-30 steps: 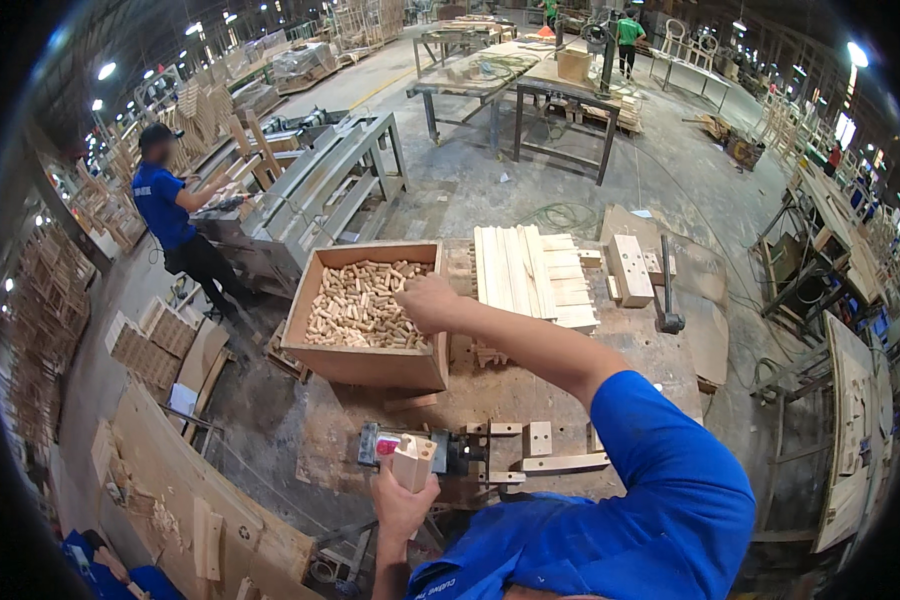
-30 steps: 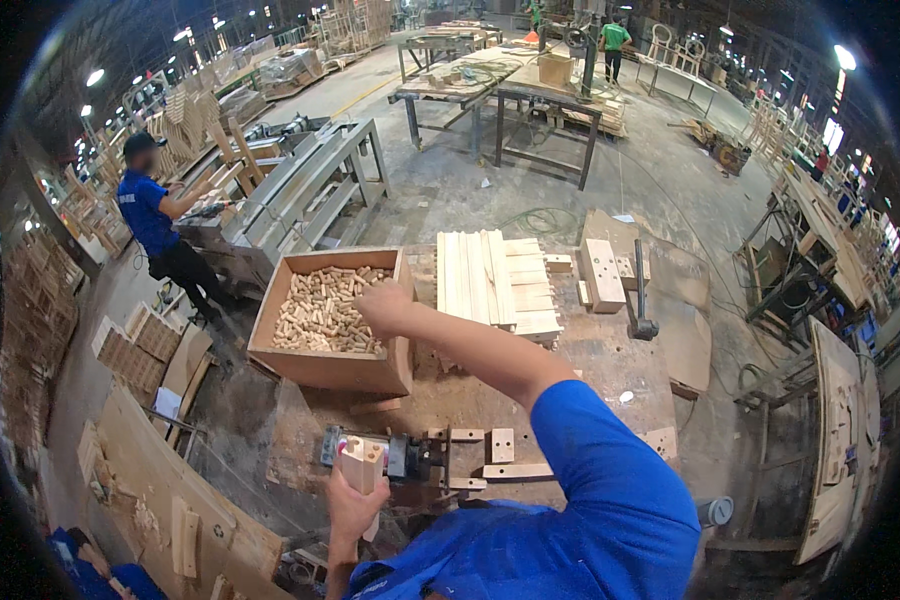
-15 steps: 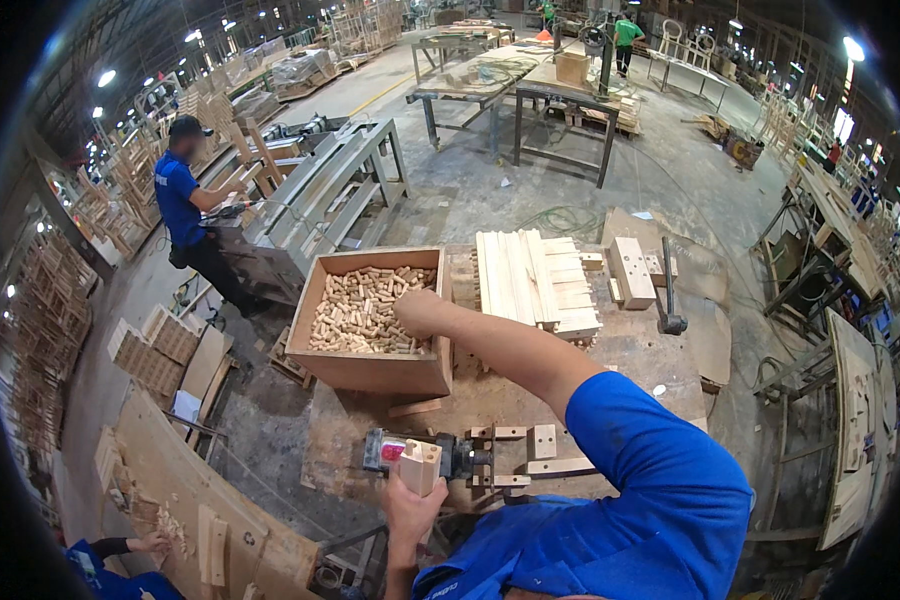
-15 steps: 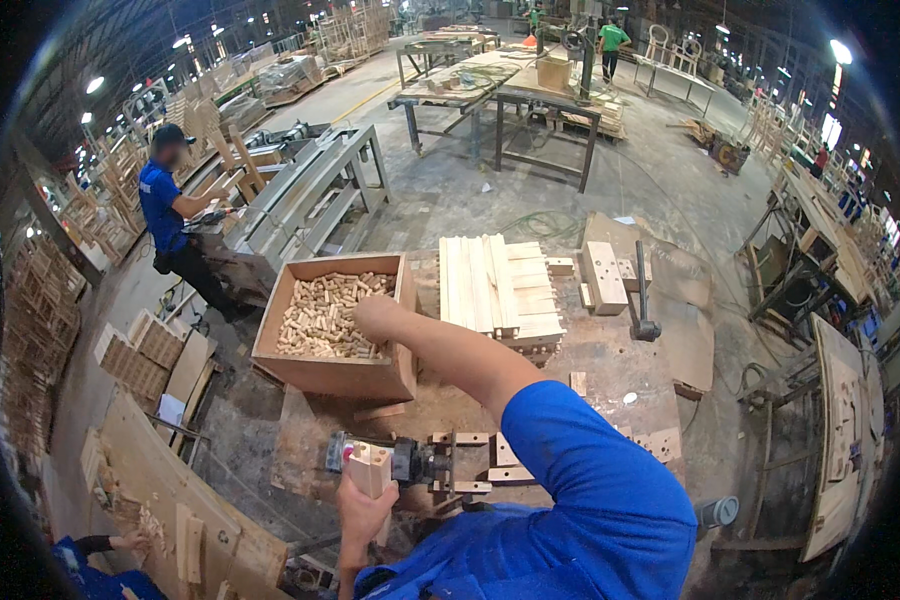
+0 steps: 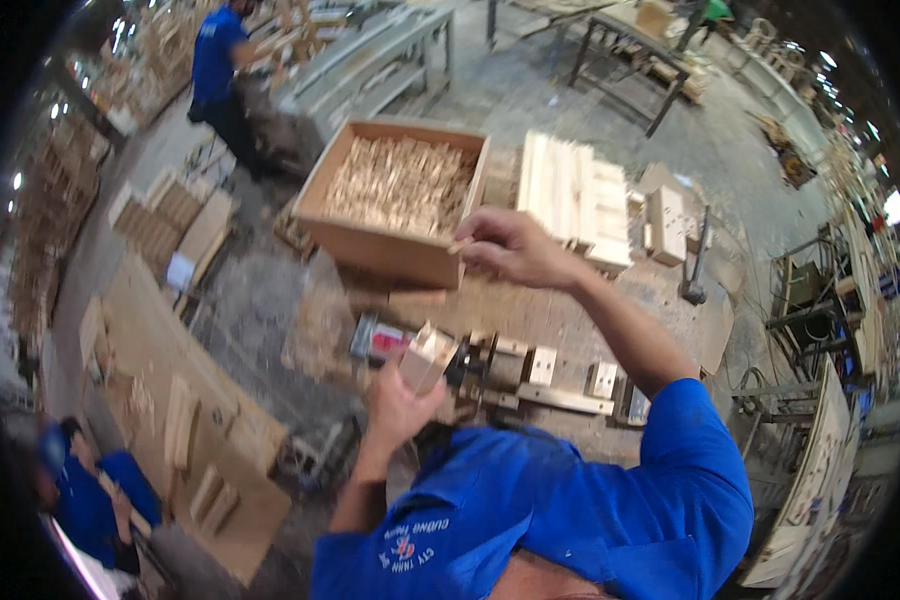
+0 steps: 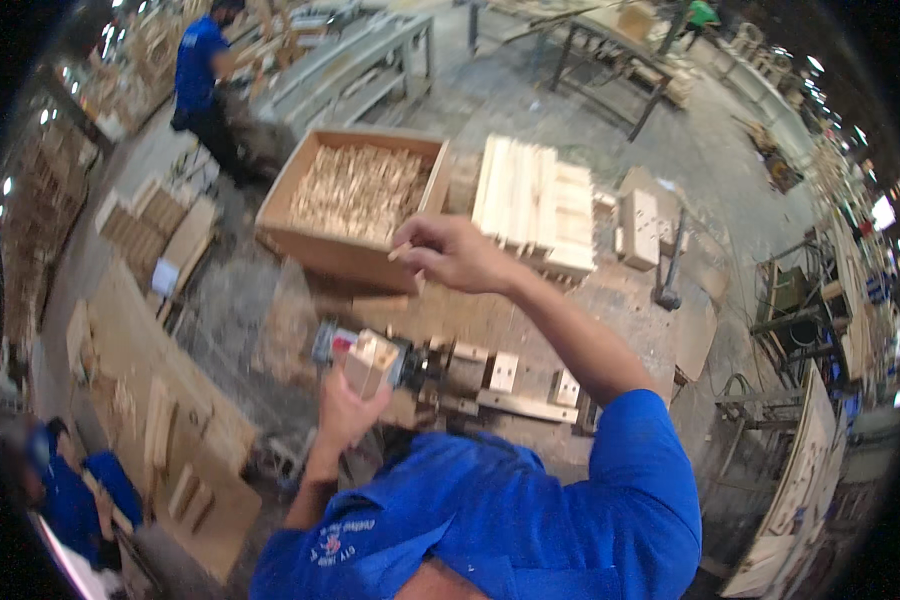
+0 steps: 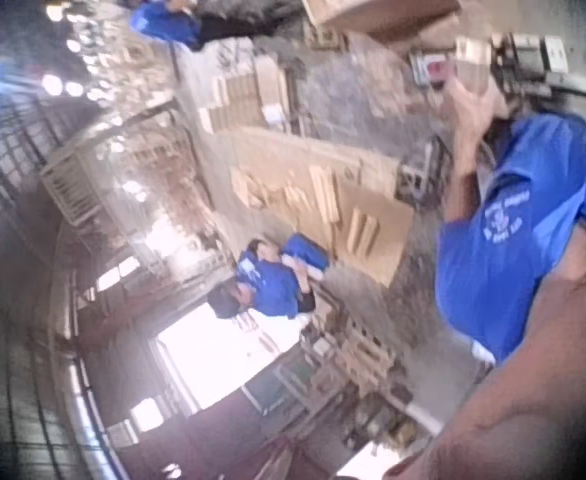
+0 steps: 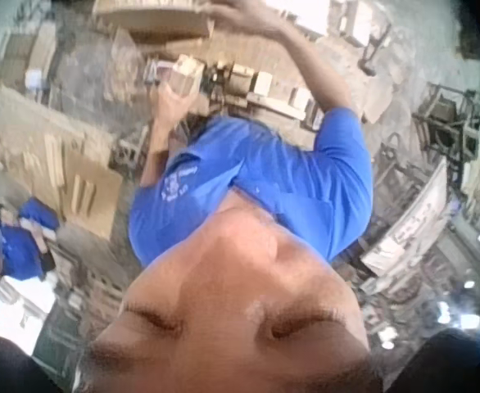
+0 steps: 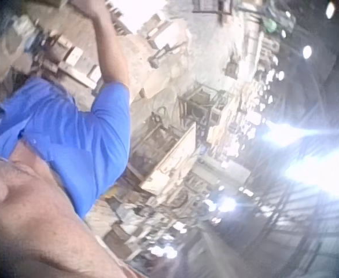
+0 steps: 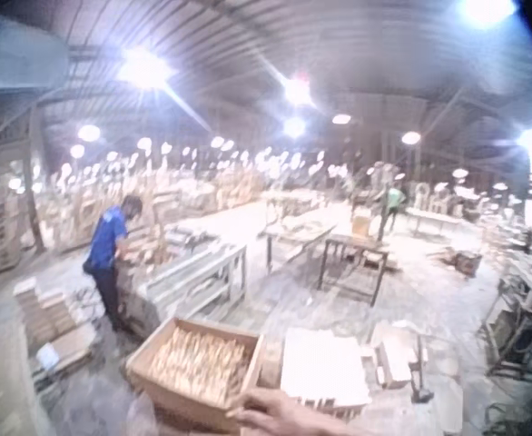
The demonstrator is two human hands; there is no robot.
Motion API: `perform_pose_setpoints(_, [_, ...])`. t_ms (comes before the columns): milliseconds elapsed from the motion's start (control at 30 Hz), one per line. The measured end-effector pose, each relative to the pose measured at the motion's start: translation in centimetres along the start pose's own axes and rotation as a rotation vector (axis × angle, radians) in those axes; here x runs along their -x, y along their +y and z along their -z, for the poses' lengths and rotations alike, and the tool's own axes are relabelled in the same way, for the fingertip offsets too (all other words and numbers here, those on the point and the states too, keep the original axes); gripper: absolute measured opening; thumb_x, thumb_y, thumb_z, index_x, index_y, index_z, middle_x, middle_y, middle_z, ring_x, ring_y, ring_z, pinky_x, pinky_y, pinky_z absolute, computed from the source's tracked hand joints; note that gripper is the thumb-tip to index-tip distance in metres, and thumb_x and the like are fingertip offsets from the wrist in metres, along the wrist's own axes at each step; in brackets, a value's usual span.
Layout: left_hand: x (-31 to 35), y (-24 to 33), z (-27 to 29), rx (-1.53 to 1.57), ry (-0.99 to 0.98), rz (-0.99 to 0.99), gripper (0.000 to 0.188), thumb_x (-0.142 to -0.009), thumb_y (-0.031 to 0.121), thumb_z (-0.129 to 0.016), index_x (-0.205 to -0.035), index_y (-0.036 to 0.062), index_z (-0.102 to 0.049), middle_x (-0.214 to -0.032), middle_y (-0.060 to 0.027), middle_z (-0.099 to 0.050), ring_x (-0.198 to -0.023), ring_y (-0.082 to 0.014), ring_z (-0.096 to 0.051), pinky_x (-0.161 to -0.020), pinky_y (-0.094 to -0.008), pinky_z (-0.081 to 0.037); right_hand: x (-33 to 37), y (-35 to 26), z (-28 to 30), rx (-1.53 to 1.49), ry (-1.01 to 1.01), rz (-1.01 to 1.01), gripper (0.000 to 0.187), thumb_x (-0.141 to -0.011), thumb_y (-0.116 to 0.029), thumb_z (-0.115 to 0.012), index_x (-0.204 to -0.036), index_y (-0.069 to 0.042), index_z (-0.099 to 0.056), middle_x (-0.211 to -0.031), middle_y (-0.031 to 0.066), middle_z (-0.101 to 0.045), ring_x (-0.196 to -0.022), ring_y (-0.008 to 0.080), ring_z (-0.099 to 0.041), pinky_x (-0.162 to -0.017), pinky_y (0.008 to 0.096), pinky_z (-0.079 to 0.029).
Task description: The person inserts small wooden dowels into pre-drilled holes on rectangular wooden blocks. They pick up blocks from a stack, insert the dowels by hand, and place the finished pieces onto a workbench. The process is repeated for multiple blocks in a workshop setting.
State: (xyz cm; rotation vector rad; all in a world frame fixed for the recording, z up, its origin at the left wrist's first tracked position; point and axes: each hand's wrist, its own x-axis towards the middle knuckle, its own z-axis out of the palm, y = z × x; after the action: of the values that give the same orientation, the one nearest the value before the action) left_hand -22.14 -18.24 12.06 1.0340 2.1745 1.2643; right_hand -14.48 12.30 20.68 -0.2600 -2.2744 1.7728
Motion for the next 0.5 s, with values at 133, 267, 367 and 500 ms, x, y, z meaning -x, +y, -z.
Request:
perform_pose_setpoints(133, [-1.0,3.1,-0.2,0.043,-0.066,-0.066,0.053,-0.081,0.020,-0.089,-0.125,0.0036,-0.063,-0.107,-0.0230,-0.076,-0.099,-0.0418,-0.077,-0.087,-0.0482,-0.061,5.7,-2.9,0.0,0.185,-0.025,0.124,0.014,-0.101,-0.010,-0.078,-0.113,-0.002,-0.075,-0.095,0.0070,-0.076,-0.088,0.0162,-0.072,-0.079,0.0328,-0.058])
perform_pose_setpoints(267, [-0.9,3.7,-0.4,0.030,-0.075,-0.090,0.055,-0.081,0.016,-0.089,-0.128,0.0005,-0.064,-0.108,-0.0170,-0.078,-0.098,-0.0287,-0.079,-0.087,-0.0418,-0.061,6.9,-3.8,-1.1,0.288,-0.125,0.273,0.019,-0.098,-0.005,-0.077,-0.116,-0.003,-0.074,-0.104,0.0130,-0.076,-0.094,0.0317,-0.075,-0.084,0.0399,-0.059])
perform_pose_setpoints(367, [-1.1,4.5,-0.5,0.045,-0.093,-0.096,0.055,-0.081,0.016,-0.089,-0.127,-0.0001,-0.064,-0.106,-0.0170,-0.078,-0.098,-0.0282,-0.079,-0.087,-0.0414,-0.061,7.1,-3.7,-1.8,0.317,-0.126,0.332,0.021,-0.096,-0.006,-0.078,-0.117,-0.003,-0.073,-0.104,0.0155,-0.076,-0.096,0.0364,-0.075,-0.084,0.0435,-0.059])
perform_pose_setpoints(500, [-1.3,4.9,-0.4,0.049,-0.116,-0.098,0.054,-0.081,0.016,-0.089,-0.126,-0.0002,-0.064,-0.106,-0.0165,-0.078,-0.097,-0.0277,-0.078,-0.087,-0.0413,-0.061,6.8,-3.4,-2.0,0.370,-0.136,0.345,0.023,-0.096,-0.004,-0.078,-0.118,-0.004,-0.072,-0.103,0.0140,-0.075,-0.096,0.0374,-0.074,-0.082,0.0449,-0.059])
